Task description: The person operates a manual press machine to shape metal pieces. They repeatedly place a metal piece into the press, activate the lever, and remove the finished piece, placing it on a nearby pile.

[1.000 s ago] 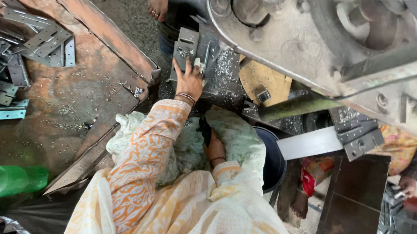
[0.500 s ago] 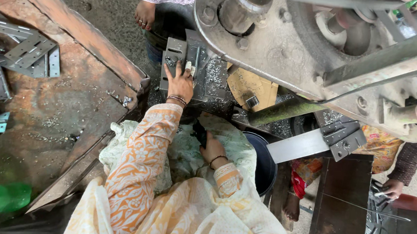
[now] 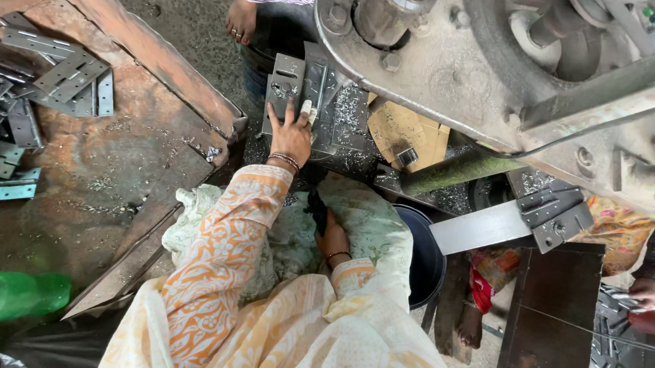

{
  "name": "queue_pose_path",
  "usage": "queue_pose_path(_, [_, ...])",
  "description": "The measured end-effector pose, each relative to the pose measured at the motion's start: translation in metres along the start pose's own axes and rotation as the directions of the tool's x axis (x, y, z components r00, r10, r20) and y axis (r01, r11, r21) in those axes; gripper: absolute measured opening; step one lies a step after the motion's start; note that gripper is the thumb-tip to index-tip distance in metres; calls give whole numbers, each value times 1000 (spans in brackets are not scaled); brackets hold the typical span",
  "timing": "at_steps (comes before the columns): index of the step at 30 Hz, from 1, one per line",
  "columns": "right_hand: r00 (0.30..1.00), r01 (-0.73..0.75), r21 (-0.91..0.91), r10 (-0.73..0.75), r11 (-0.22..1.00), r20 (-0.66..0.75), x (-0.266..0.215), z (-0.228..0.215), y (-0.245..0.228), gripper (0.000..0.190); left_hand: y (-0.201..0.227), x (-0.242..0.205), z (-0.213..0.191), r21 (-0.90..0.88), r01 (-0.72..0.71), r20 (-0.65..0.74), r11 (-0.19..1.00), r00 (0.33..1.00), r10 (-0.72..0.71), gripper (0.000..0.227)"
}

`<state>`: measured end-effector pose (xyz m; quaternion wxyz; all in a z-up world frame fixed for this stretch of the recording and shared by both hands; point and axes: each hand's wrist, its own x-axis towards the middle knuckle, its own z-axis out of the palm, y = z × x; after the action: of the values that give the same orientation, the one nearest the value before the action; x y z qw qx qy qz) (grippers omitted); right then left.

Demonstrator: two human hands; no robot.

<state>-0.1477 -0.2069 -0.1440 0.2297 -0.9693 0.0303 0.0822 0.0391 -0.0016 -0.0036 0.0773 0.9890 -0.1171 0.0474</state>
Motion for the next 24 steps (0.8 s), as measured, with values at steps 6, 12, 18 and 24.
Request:
queue_pose_path(6, [993, -18, -117, 31, 993, 116, 0, -65, -28, 75, 0, 4, -11, 12, 41, 105, 999, 994, -42, 46])
queue_pose_path(12, [988, 31, -184, -2, 982, 154, 15, -80, -27, 70, -7, 32, -5, 66, 52, 31, 996, 998, -54, 45])
queue_pose_path(18, [998, 45, -12, -46, 999, -47, -8, -5, 8, 81, -7, 34, 5, 34, 44, -12, 998, 999, -44, 44])
queue_pose_path(24, [997, -62, -45, 64, 997, 47, 8, 15, 16, 82, -10, 38, 1, -3, 61, 21, 998, 998, -61, 40])
